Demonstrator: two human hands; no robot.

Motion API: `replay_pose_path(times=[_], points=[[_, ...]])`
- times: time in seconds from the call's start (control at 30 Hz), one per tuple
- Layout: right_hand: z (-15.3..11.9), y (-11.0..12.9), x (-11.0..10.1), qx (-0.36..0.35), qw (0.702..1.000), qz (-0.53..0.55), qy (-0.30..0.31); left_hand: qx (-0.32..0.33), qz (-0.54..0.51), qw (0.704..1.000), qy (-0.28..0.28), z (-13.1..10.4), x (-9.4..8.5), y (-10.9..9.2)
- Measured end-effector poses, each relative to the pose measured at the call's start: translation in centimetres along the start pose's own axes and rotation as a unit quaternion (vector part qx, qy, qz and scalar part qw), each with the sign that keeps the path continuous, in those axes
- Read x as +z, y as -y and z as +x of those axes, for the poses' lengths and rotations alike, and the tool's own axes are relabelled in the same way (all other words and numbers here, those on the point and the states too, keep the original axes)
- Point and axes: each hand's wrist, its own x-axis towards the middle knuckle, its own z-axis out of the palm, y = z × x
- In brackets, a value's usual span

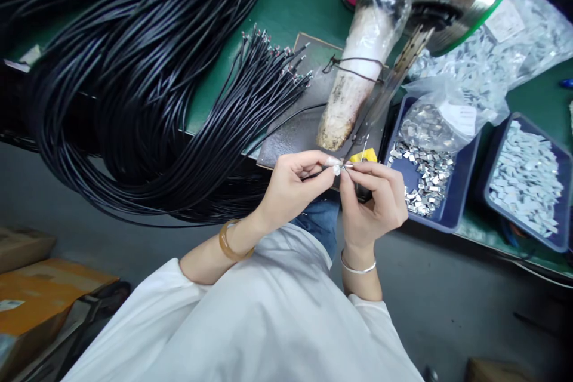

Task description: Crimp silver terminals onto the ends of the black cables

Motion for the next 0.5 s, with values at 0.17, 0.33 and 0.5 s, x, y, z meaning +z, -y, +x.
replay_pose_path(times=[0.17, 0.33, 0.5], points=[[0.3, 0.4, 0.0, -0.002, 1.0, -0.007, -0.002, 0.015, 0.002, 1.0, 0.0, 0.0, 0.0, -0.4], [-0.5, 0.3, -0.1, -0.02, 1.0, -0.012, 0.007, -0.009, -0.003, 1.0, 0.011, 0.1, -0.1, -0.2], [-0.7, -0.1, -3.2, 0.119, 0.993, 0.009, 0.013, -0.035, 0.013, 0.999, 0.032, -0.1, -0.1, -0.3]])
